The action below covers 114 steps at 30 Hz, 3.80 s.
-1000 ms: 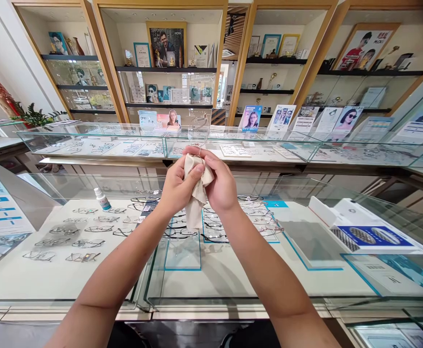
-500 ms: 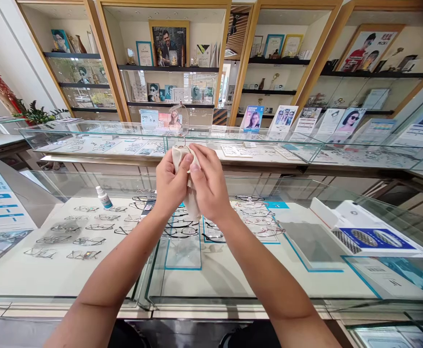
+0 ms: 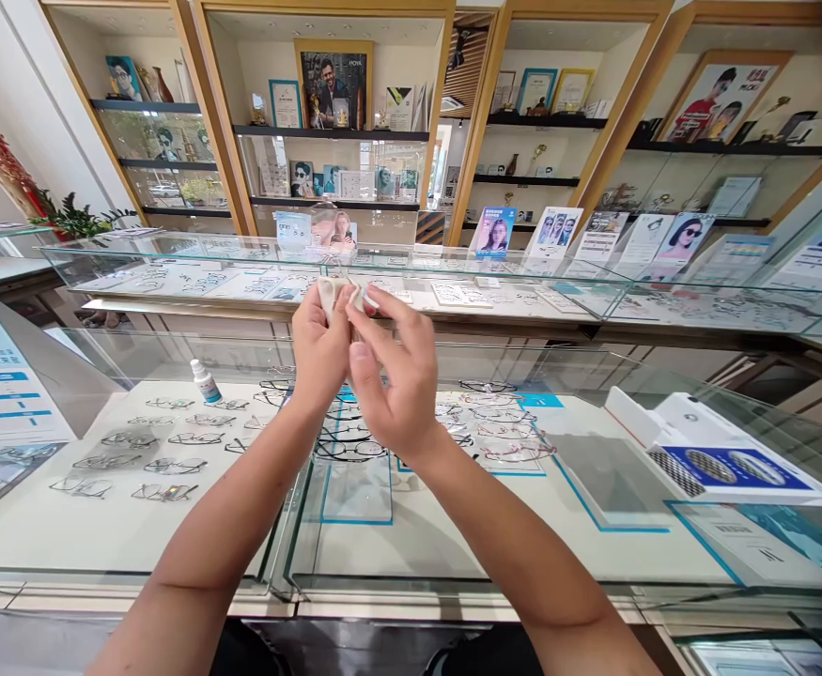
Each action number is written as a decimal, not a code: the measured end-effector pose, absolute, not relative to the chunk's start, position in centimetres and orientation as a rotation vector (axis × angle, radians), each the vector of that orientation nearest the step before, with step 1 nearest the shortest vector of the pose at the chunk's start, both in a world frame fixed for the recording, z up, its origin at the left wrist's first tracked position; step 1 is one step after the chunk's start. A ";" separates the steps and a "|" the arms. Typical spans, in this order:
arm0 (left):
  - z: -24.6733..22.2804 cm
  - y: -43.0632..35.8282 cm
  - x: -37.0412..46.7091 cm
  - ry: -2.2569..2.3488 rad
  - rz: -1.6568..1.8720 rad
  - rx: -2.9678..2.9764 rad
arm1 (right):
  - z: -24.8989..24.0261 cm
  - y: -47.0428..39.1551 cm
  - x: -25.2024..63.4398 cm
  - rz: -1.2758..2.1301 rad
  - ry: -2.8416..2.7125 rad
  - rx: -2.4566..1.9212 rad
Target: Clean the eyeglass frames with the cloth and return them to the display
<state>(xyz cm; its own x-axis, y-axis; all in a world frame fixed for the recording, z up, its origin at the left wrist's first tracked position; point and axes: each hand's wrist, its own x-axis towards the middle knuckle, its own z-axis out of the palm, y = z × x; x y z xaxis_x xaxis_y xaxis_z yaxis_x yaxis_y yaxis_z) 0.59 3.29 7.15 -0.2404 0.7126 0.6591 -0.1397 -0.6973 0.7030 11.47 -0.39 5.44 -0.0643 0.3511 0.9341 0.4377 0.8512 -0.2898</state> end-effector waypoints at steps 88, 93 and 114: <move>8.9 4.1 -2.5 0.533 1.335 1.436 | 8.2 4.1 17.8 0.990 -1.695 -0.523; 8.7 4.2 -2.4 0.548 1.388 1.418 | 8.4 3.9 17.8 0.945 -1.739 -0.543; 9.3 3.7 -3.3 0.558 1.276 1.455 | 8.4 3.6 17.5 0.931 -1.652 -0.680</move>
